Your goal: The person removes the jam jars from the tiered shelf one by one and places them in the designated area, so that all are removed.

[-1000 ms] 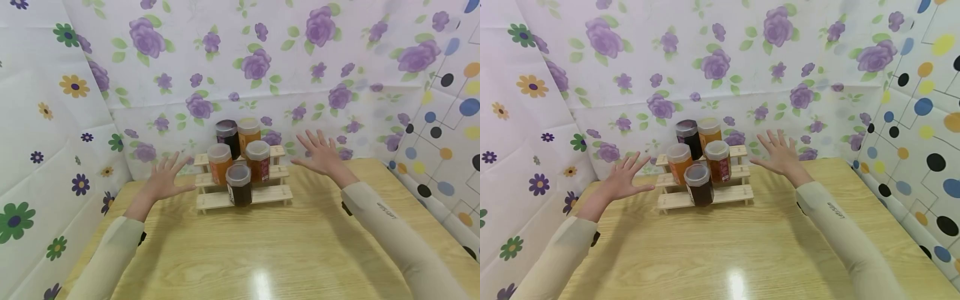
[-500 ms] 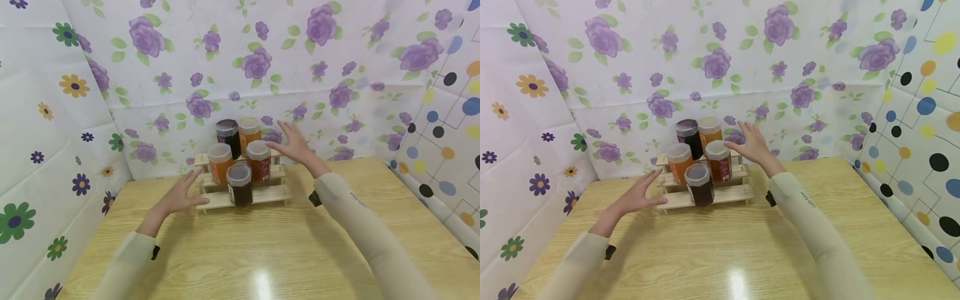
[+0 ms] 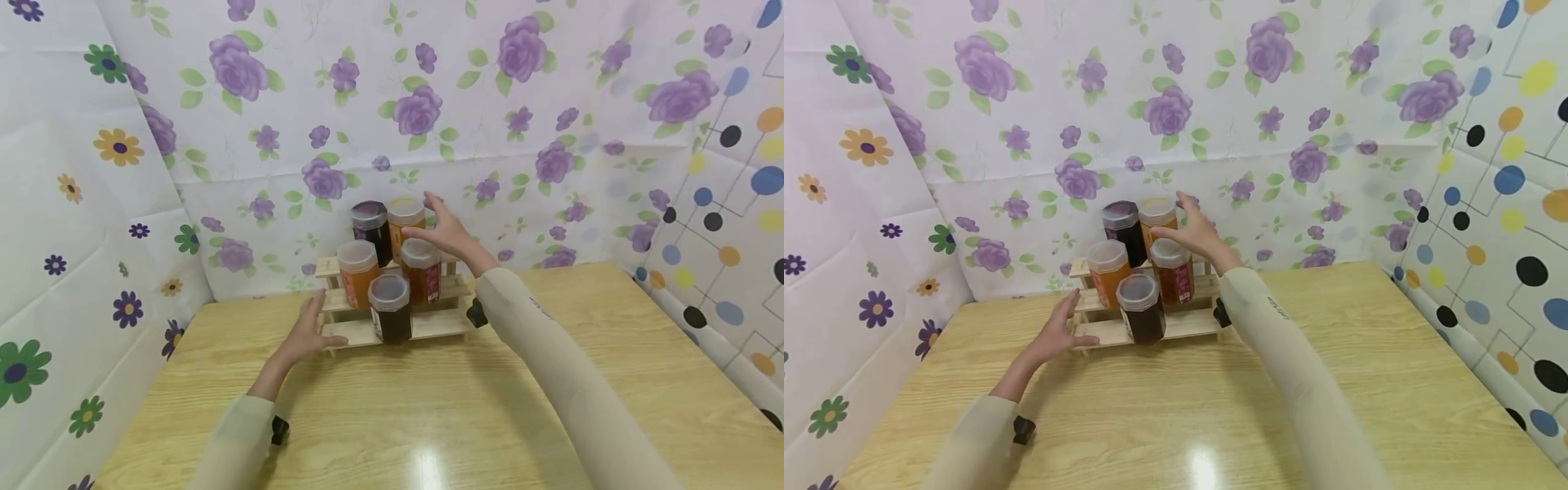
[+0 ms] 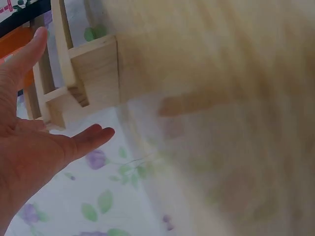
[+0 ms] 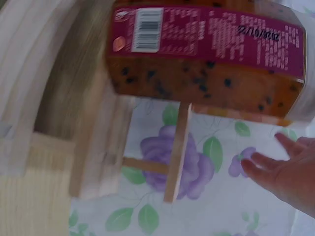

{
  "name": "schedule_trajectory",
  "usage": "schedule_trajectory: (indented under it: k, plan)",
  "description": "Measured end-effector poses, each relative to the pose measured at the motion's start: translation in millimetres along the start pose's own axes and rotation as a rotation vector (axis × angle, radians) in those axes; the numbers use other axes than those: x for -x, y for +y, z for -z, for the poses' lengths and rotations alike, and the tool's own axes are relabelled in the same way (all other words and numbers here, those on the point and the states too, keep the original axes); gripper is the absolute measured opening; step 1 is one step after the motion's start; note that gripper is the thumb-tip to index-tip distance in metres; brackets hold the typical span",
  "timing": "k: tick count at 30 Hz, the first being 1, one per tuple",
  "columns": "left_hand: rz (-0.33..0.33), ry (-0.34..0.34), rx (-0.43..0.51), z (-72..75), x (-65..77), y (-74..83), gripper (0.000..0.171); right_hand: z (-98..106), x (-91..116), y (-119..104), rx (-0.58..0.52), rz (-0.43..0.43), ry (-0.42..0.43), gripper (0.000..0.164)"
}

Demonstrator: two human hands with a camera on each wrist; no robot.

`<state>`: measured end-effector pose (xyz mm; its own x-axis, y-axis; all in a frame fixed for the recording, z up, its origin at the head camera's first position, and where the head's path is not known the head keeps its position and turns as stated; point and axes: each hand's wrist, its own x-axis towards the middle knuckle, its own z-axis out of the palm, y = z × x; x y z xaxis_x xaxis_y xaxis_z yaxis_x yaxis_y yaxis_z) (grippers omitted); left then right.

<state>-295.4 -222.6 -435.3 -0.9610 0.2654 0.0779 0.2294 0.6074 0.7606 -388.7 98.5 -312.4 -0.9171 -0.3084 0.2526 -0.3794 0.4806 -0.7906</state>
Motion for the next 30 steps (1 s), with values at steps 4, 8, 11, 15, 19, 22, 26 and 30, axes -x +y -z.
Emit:
schedule_trajectory:
  k: [4, 8, 11, 15, 19, 22, 26, 30]
  plan:
    - [0.018, 0.0, -0.037, -3.4, 0.6, -1.2, 0.115, -3, -5, -6, 0.036, 0.006, -0.028, 0.099]
    - [-0.003, -0.027, -0.065, -4.4, -0.9, 1.3, 0.119, -6, -11, -8, 0.025, 0.035, -0.032, 0.092]
    - [0.011, -0.052, -0.032, -5.0, -1.2, 0.6, 0.124, -10, -15, -7, 0.0, 0.039, -0.026, 0.088]
    - [0.027, -0.042, 0.087, -6.9, 0.5, -4.7, 0.12, -13, -18, -6, -0.037, 0.028, -0.014, 0.083]
    - [0.018, -0.032, 0.241, -11.6, 0.5, -13.6, 0.111, -15, -17, -5, -0.058, 0.012, 0.006, 0.078]
    - [0.006, -0.025, 0.287, -14.2, 0.2, -20.5, 0.109, -16, -17, -5, -0.064, 0.02, 0.032, 0.075]
    - [-0.045, -0.024, 0.327, -15.2, 0.9, -27.0, 0.107, -18, -17, -5, -0.086, 0.027, 0.063, 0.073]
    - [-0.067, -0.016, 0.354, -16.4, 1.4, -32.0, 0.105, -18, -17, -5, -0.104, -0.006, 0.076, 0.074]
